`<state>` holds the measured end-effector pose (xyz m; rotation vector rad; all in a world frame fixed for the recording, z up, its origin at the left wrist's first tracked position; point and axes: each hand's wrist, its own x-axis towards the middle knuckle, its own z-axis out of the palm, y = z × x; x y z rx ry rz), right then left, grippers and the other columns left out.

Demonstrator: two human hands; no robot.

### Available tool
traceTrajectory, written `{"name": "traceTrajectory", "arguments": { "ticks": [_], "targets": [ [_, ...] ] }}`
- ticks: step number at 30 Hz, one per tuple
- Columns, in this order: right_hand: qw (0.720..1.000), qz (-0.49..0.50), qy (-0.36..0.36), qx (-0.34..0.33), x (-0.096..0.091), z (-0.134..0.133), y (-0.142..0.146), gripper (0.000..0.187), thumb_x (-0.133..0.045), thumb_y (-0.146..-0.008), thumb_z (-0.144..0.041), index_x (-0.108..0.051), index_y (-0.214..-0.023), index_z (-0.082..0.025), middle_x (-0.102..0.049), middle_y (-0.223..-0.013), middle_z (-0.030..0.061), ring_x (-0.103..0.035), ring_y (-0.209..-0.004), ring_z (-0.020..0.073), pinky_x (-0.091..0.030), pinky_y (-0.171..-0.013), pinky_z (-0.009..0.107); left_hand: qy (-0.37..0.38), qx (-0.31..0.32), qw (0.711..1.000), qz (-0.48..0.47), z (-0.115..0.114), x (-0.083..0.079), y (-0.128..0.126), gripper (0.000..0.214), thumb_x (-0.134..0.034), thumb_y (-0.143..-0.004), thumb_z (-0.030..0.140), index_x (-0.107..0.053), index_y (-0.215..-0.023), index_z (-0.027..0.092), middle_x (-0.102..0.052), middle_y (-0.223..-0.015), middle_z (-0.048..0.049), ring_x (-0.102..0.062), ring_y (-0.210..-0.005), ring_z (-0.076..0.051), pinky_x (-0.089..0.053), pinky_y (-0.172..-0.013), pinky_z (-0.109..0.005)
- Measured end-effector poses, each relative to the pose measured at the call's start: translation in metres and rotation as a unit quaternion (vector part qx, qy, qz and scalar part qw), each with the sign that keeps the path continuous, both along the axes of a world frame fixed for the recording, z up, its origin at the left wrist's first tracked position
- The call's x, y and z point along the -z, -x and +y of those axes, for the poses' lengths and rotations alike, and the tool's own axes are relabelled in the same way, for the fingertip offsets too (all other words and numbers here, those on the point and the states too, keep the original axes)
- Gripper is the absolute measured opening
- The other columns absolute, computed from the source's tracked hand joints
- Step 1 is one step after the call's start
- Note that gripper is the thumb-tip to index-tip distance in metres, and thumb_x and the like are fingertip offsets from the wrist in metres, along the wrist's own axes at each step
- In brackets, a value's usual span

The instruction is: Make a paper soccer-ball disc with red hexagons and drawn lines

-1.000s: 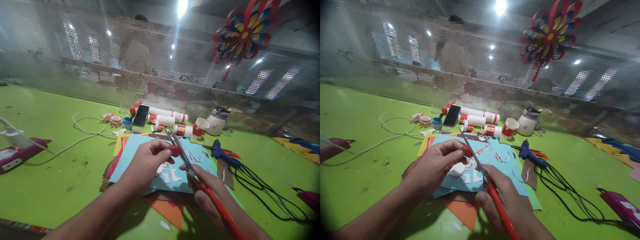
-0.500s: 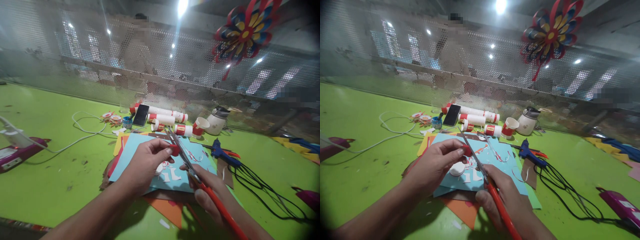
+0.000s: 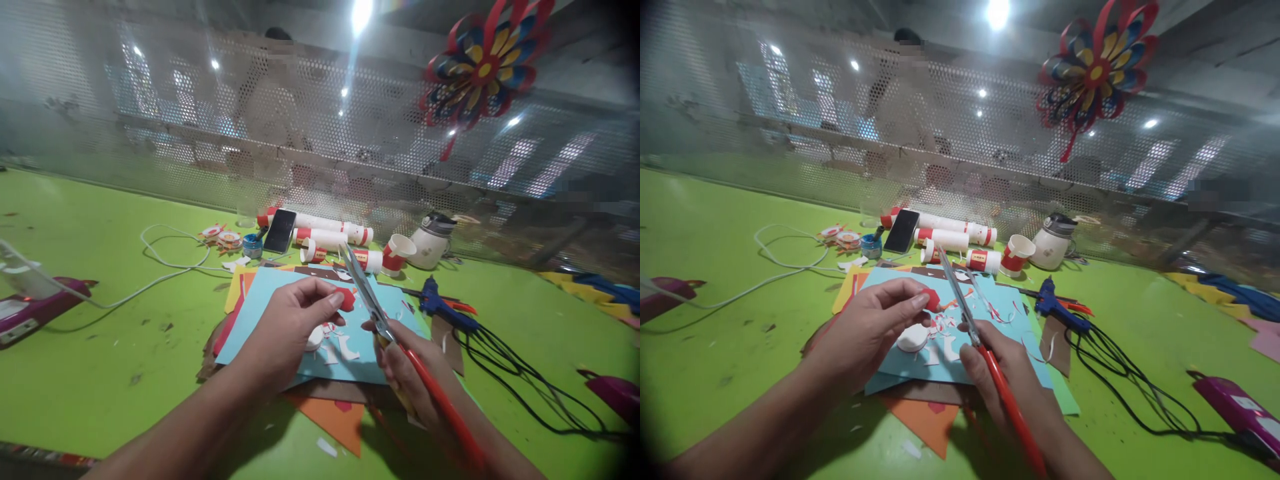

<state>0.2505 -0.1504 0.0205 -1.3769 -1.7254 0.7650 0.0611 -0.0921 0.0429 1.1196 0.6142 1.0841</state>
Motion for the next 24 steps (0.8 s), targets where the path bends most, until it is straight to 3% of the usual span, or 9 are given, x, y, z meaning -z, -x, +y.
{"name": "traceTrajectory", "arguments": {
  "ticks": [8,14,19,24],
  "targets": [
    [0.999,-0.005,0.033,-0.006,-0.015,0.002,0.003,0.036,-0.045,-0.093,-0.052,-0.059,-0.097,-0.018,-0.05,-0.065,-0.0014,-0.045,-0.056,0.0121,-0.035,-0.049,0.023,0.035,0.015,0.999,-0.033,0.0,-0.002,0.0,0.011,-0.069,-0.079,0.024,-0.065,-0.076,0.014,-0.065,-0.078,-0.0017,-0.059,-0.071,-0.011,-0.045,-0.072,-0.024],
    [0.997,0.05,0.059,-0.006,-0.011,0.002,-0.003,0.03,-0.05,-0.093,-0.044,-0.054,-0.107,-0.018,-0.048,-0.061,-0.0044,-0.044,-0.052,0.0111,-0.036,-0.048,0.024,0.056,0.029,0.997,-0.041,0.0,-0.001,-0.002,0.011,-0.069,-0.08,0.023,-0.065,-0.074,0.014,-0.066,-0.077,-0.0024,-0.06,-0.074,-0.013,-0.048,-0.075,-0.026],
    [0.997,0.068,0.017,0.018,-0.006,0.001,-0.006,0.021,-0.055,-0.092,-0.034,-0.057,-0.108,-0.02,-0.049,-0.062,-0.0046,-0.045,-0.053,0.0112,-0.037,-0.048,0.024,0.023,0.032,0.999,-0.007,-0.002,0.0,-0.005,0.011,-0.069,-0.079,0.023,-0.065,-0.072,0.015,-0.064,-0.076,-0.0012,-0.058,-0.07,-0.011,-0.047,-0.072,-0.024],
    [0.99,0.134,-0.029,0.034,-0.003,0.002,-0.009,0.026,-0.057,-0.092,-0.028,-0.055,-0.116,-0.023,-0.055,-0.071,-0.0032,-0.052,-0.061,0.0126,-0.043,-0.056,0.026,0.011,0.082,0.996,0.029,-0.003,0.003,-0.007,0.014,-0.066,-0.081,0.026,-0.063,-0.073,0.015,-0.062,-0.077,-0.002,-0.056,-0.069,-0.012,-0.046,-0.07,-0.026]
  ]
}}
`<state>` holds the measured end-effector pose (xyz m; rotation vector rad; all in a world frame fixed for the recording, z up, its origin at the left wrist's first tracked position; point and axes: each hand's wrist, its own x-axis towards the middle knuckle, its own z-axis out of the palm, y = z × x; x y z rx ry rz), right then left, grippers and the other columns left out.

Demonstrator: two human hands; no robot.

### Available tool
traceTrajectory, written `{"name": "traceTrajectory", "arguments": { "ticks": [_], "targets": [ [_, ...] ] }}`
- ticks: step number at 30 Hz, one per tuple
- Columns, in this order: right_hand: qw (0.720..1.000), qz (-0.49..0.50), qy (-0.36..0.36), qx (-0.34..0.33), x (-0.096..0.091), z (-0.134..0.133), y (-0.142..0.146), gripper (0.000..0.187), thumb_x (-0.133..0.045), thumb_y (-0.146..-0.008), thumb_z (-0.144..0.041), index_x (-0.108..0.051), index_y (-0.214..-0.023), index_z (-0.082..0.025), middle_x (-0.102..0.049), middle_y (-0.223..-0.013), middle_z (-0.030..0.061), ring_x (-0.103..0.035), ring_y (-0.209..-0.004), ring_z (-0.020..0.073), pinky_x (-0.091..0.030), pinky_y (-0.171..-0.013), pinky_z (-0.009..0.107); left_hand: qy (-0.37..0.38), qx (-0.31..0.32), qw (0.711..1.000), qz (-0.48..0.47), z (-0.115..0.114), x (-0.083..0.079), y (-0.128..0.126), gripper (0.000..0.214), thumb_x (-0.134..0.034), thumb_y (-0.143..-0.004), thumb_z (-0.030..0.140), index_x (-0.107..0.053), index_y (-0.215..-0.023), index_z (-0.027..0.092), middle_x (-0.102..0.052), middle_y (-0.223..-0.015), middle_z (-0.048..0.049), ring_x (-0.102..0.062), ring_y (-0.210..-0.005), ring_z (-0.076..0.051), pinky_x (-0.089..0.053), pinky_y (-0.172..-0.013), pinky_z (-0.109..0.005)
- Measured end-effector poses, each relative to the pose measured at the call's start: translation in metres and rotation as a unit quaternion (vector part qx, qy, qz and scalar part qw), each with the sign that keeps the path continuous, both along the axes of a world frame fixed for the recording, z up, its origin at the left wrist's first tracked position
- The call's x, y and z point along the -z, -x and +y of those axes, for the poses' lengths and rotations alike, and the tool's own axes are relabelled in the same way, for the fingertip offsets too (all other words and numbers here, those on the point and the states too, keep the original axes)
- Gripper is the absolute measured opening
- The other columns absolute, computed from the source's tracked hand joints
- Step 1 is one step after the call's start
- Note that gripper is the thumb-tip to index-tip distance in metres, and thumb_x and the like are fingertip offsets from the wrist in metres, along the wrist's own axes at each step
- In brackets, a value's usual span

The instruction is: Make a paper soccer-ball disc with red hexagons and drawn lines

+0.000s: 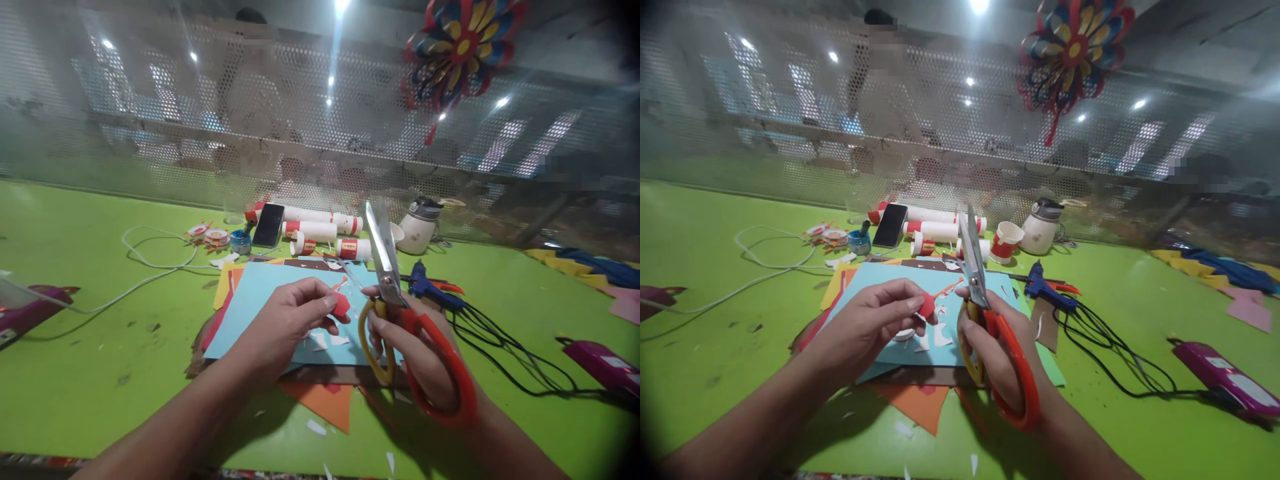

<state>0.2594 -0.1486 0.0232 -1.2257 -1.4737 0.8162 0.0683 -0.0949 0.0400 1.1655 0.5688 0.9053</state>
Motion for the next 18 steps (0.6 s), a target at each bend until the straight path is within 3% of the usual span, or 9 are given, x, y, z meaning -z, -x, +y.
{"name": "traceTrajectory", "arguments": {
  "ticks": [4,8,13,18],
  "targets": [
    [0.999,0.038,-0.024,-0.026,-0.0017,0.0003,0.0013,0.029,-0.059,-0.09,-0.024,-0.056,-0.118,-0.024,-0.061,-0.082,-0.0008,-0.056,-0.071,0.0138,-0.046,-0.063,0.027,-0.012,0.046,0.998,0.033,-0.0007,0.0056,-0.0026,0.016,-0.067,-0.08,0.028,-0.061,-0.073,0.014,-0.061,-0.073,-0.0017,-0.055,-0.066,-0.013,-0.044,-0.068,-0.027],
    [0.995,0.077,-0.004,-0.06,-0.0026,-0.0011,0.0056,0.03,-0.059,-0.09,-0.022,-0.056,-0.12,-0.025,-0.062,-0.087,-0.0001,-0.059,-0.074,0.014,-0.048,-0.068,0.028,-0.023,0.062,0.996,0.062,-0.0019,0.0082,-0.0046,0.015,-0.064,-0.082,0.027,-0.063,-0.075,0.014,-0.062,-0.072,-0.0022,-0.054,-0.065,-0.013,-0.043,-0.067,-0.027],
    [0.995,0.068,-0.013,-0.069,-0.0023,-0.0023,0.0063,0.031,-0.06,-0.089,-0.024,-0.057,-0.12,-0.023,-0.06,-0.083,0.0,-0.059,-0.072,0.0143,-0.048,-0.065,0.027,-0.021,0.092,0.99,0.105,-0.0028,0.0074,-0.0052,0.018,-0.063,-0.083,0.029,-0.064,-0.074,0.013,-0.064,-0.069,-0.0027,-0.055,-0.06,-0.012,-0.042,-0.063,-0.025],
    [0.996,0.036,-0.007,-0.084,-0.0023,0.0004,0.0061,0.034,-0.059,-0.088,-0.02,-0.055,-0.121,-0.021,-0.058,-0.076,-0.0007,-0.058,-0.066,0.0142,-0.05,-0.064,0.028,0.022,0.117,0.99,0.076,-0.0026,0.0097,-0.0078,0.019,-0.065,-0.081,0.03,-0.064,-0.073,0.013,-0.065,-0.063,-0.0037,-0.057,-0.057,-0.012,-0.044,-0.062,-0.025]
  ]
}}
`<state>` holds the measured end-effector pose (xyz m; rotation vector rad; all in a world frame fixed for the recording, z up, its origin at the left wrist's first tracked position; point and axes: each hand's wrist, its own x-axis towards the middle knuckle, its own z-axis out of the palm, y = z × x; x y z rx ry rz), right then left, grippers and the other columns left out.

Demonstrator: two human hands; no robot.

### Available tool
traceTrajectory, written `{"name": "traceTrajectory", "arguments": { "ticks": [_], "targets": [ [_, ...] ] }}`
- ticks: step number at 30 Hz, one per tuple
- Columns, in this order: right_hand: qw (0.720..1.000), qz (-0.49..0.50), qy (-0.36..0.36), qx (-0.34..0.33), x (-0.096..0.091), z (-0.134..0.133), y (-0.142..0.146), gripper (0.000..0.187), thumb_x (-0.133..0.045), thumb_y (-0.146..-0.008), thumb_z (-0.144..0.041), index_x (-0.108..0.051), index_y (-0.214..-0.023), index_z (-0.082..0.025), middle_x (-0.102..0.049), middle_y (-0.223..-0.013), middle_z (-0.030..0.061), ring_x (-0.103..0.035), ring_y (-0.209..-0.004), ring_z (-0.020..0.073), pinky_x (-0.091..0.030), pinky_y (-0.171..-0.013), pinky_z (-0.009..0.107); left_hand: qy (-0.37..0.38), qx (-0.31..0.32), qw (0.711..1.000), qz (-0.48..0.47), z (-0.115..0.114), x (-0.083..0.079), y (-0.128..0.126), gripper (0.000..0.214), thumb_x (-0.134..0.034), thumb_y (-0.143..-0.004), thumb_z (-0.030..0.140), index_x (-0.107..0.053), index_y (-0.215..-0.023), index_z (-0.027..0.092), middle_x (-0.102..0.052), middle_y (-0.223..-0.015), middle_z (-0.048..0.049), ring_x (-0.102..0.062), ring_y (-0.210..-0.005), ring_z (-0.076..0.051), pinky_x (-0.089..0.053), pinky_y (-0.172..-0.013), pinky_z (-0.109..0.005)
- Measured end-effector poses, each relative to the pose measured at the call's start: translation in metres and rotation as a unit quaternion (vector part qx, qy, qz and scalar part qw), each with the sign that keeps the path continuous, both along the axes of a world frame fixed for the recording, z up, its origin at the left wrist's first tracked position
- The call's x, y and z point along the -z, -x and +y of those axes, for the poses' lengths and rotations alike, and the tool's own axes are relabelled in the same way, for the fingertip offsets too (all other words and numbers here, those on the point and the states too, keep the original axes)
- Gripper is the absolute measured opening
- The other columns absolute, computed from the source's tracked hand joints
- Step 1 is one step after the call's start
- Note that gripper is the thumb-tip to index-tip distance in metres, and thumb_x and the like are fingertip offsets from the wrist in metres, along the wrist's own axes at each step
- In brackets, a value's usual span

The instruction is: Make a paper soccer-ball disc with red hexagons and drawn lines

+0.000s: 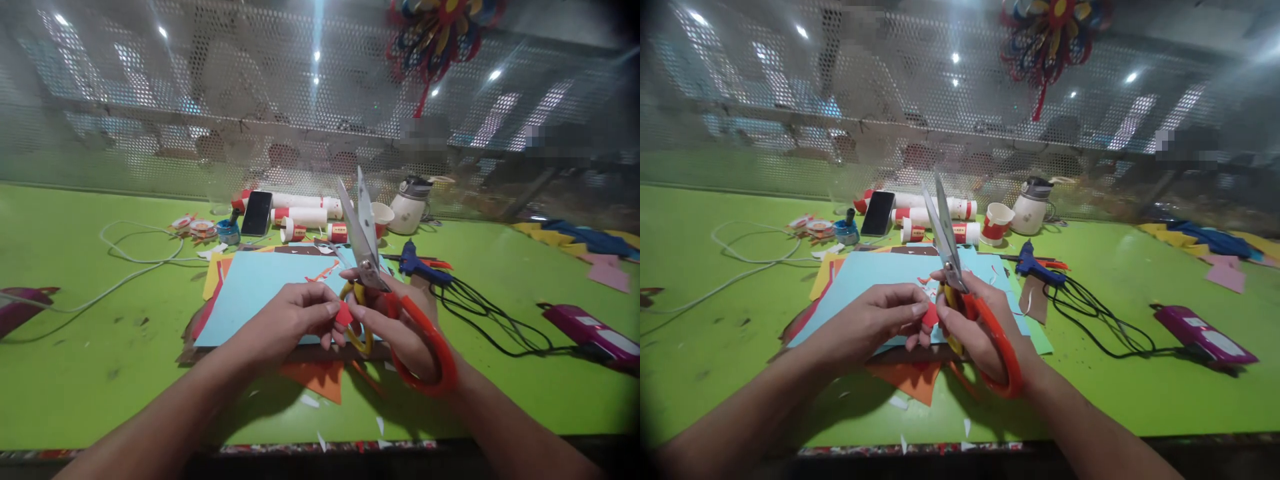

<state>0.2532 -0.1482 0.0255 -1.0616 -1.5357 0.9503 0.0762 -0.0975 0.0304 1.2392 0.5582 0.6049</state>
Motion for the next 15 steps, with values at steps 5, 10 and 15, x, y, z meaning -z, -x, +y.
{"name": "traceTrajectory", "arguments": {
  "ticks": [5,10,15],
  "targets": [
    [0.998,0.017,-0.022,0.051,0.002,0.001,0.001,0.031,-0.06,-0.088,-0.026,-0.057,-0.118,-0.021,-0.058,-0.078,-0.0007,-0.056,-0.068,0.0139,-0.05,-0.067,0.029,0.054,-0.012,0.995,-0.088,0.0,0.004,-0.005,0.031,-0.059,-0.087,0.037,-0.068,-0.077,0.01,-0.066,-0.071,-0.0081,-0.062,-0.065,-0.015,-0.045,-0.06,-0.024],
    [0.99,0.019,-0.076,0.115,0.007,-0.002,0.007,0.031,-0.059,-0.09,-0.026,-0.057,-0.12,-0.023,-0.06,-0.086,0.0002,-0.059,-0.073,0.0132,-0.051,-0.069,0.027,0.05,-0.022,0.996,-0.069,-0.006,0.006,-0.008,0.016,-0.067,-0.083,0.027,-0.066,-0.081,0.011,-0.065,-0.08,-0.0047,-0.06,-0.073,-0.012,-0.045,-0.067,-0.022],
    [0.987,0.036,-0.095,0.121,0.012,-0.003,0.014,0.03,-0.059,-0.09,-0.022,-0.056,-0.12,-0.026,-0.059,-0.086,-0.0004,-0.059,-0.07,0.012,-0.052,-0.066,0.026,-0.004,-0.048,0.998,-0.04,-0.006,0.011,-0.008,0.018,-0.066,-0.084,0.029,-0.062,-0.08,0.013,-0.063,-0.076,-0.0018,-0.055,-0.07,-0.01,-0.043,-0.067,-0.023]
  ]
}}
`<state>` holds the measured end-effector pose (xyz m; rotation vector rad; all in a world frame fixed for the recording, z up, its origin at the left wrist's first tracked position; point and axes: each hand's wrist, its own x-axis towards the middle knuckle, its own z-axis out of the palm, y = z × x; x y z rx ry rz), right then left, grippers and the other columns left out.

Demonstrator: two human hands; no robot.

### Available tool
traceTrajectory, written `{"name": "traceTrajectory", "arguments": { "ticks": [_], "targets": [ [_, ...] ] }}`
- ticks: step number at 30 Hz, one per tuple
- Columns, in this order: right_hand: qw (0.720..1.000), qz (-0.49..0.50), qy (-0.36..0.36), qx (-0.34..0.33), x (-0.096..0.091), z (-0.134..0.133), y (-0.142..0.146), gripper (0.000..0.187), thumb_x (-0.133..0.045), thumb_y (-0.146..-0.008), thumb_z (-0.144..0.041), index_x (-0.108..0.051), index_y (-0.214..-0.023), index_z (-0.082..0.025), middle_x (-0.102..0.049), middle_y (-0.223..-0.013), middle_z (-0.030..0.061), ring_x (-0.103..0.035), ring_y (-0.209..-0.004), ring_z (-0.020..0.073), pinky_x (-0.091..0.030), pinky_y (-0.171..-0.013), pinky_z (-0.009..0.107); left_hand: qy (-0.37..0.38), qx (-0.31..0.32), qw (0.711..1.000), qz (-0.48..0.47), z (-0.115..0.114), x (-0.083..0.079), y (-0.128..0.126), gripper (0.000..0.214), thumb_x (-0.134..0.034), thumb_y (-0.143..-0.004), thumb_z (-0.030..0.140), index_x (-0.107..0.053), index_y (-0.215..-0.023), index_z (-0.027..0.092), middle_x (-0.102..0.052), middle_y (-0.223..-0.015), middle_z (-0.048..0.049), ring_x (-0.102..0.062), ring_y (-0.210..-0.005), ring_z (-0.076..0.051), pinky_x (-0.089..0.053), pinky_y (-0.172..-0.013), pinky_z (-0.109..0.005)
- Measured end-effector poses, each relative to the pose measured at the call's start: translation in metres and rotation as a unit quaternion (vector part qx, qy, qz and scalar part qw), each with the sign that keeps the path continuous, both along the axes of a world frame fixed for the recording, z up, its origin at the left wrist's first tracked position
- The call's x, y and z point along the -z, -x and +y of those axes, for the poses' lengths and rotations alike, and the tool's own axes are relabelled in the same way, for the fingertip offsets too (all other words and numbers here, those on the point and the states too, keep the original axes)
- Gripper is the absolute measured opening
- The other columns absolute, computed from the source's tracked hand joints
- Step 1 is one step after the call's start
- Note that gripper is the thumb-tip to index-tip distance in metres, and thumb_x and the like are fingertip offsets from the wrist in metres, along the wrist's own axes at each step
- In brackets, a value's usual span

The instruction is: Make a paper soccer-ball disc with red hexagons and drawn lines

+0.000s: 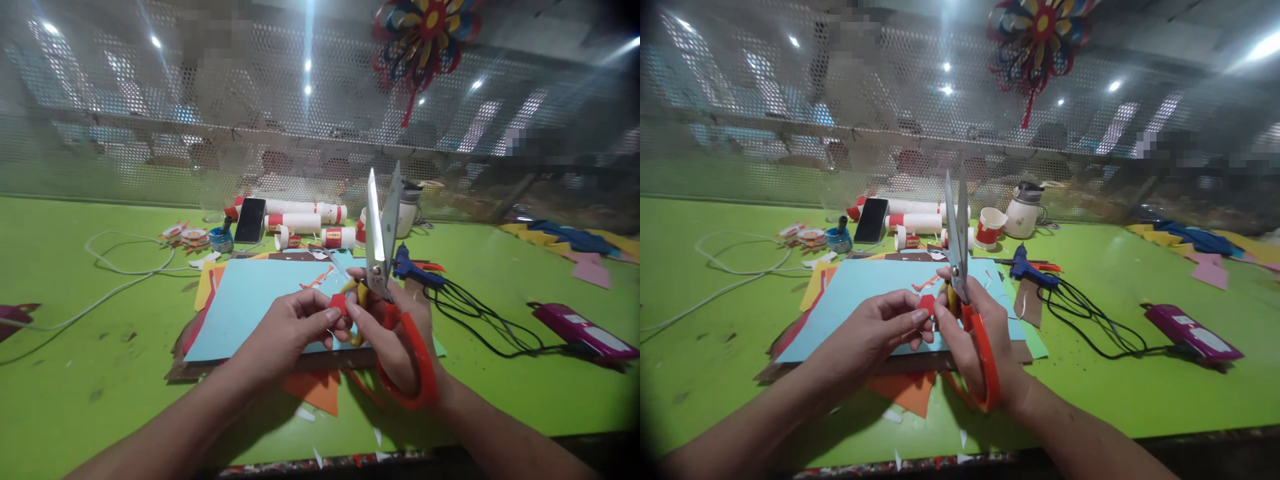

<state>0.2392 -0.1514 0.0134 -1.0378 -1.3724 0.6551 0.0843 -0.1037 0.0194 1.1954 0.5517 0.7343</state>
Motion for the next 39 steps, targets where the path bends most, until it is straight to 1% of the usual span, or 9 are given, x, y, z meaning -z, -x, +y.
{"name": "traceTrajectory", "arguments": {
  "ticks": [5,9,13,17,20,23,27,33,39],
  "targets": [
    [0.999,0.012,0.011,-0.034,0.0,0.0,-0.004,0.036,-0.06,-0.088,-0.018,-0.055,-0.123,-0.026,-0.061,-0.09,0.0005,-0.06,-0.076,0.0133,-0.052,-0.07,0.027,-0.033,0.013,0.999,0.02,0.002,-0.002,0.003,0.018,-0.064,-0.086,0.03,-0.059,-0.082,0.013,-0.063,-0.077,-0.0014,-0.053,-0.069,-0.01,-0.043,-0.066,-0.023],
    [0.998,0.025,0.012,-0.053,-0.001,0.002,-0.011,0.037,-0.057,-0.088,-0.015,-0.055,-0.123,-0.027,-0.062,-0.091,0.0003,-0.059,-0.073,0.0131,-0.052,-0.07,0.028,-0.022,0.026,0.998,0.054,0.0,-0.007,0.005,0.02,-0.064,-0.086,0.031,-0.055,-0.082,0.014,-0.063,-0.076,-0.0004,-0.052,-0.064,-0.009,-0.044,-0.066,-0.024],
    [0.999,-0.016,0.009,-0.031,-0.004,0.004,-0.014,0.028,-0.058,-0.09,-0.022,-0.059,-0.117,-0.027,-0.061,-0.082,-0.0011,-0.057,-0.07,0.0127,-0.049,-0.068,0.026,-0.018,0.043,0.996,0.074,-0.001,-0.009,0.006,0.02,-0.064,-0.085,0.031,-0.055,-0.081,0.014,-0.062,-0.073,-0.0001,-0.051,-0.063,-0.009,-0.045,-0.066,-0.025],
    [0.997,-0.068,0.019,-0.011,-0.006,0.002,-0.012,0.03,-0.059,-0.089,-0.021,-0.059,-0.118,-0.029,-0.058,-0.079,-0.0029,-0.053,-0.065,0.0105,-0.047,-0.06,0.023,0.019,0.06,0.995,0.081,-0.002,-0.009,0.005,0.022,-0.065,-0.084,0.033,-0.053,-0.081,0.015,-0.061,-0.073,0.0007,-0.051,-0.064,-0.009,-0.046,-0.068,-0.028],
    [0.997,-0.08,0.01,0.005,-0.006,0.001,-0.011,0.031,-0.059,-0.089,-0.02,-0.059,-0.119,-0.03,-0.057,-0.079,-0.0034,-0.051,-0.062,0.0089,-0.045,-0.058,0.021,-0.006,0.034,0.996,0.086,-0.002,-0.009,0.004,0.022,-0.065,-0.084,0.033,-0.053,-0.078,0.015,-0.061,-0.071,0.0011,-0.051,-0.064,-0.009,-0.044,-0.067,-0.025],
    [0.997,-0.07,0.016,0.013,-0.004,0.002,-0.01,0.03,-0.059,-0.09,-0.021,-0.058,-0.118,-0.03,-0.058,-0.078,-0.0033,-0.053,-0.062,0.0097,-0.046,-0.058,0.023,-0.053,-0.008,0.995,0.085,-0.002,-0.01,0.003,0.02,-0.064,-0.084,0.031,-0.055,-0.077,0.015,-0.061,-0.069,0.0015,-0.051,-0.063,-0.009,-0.043,-0.064,-0.022],
    [0.998,-0.058,0.012,0.008,-0.003,0.002,-0.009,0.03,-0.059,-0.09,-0.02,-0.058,-0.118,-0.031,-0.058,-0.078,-0.0036,-0.055,-0.061,0.0093,-0.048,-0.058,0.022,-0.088,-0.046,0.991,0.087,-0.004,-0.011,0.001,0.02,-0.065,-0.083,0.029,-0.055,-0.074,0.015,-0.062,-0.068,0.0016,-0.052,-0.062,-0.009,-0.043,-0.063,-0.022],
    [1.0,-0.029,-0.007,0.008,-0.002,0.004,-0.004,0.031,-0.058,-0.09,-0.018,-0.057,-0.118,-0.03,-0.056,-0.076,-0.0043,-0.053,-0.061,0.0082,-0.046,-0.056,0.019,-0.086,-0.099,0.989,0.074,-0.008,-0.012,-0.004,0.015,-0.065,-0.082,0.027,-0.058,-0.075,0.015,-0.063,-0.067,0.0012,-0.053,-0.063,-0.011,-0.045,-0.061,-0.022],
    [1.0,0.001,-0.004,0.012,0.003,0.005,-0.001,0.027,-0.058,-0.09,-0.02,-0.057,-0.116,-0.03,-0.057,-0.079,-0.0032,-0.055,-0.064,0.0096,-0.048,-0.059,0.023,-0.094,-0.124,0.987,0.043,-0.01,-0.012,-0.006,0.011,-0.067,-0.08,0.022,-0.06,-0.075,0.014,-0.065,-0.067,0.0007,-0.055,-0.062,-0.01,-0.045,-0.062,-0.021]
  ]
}}
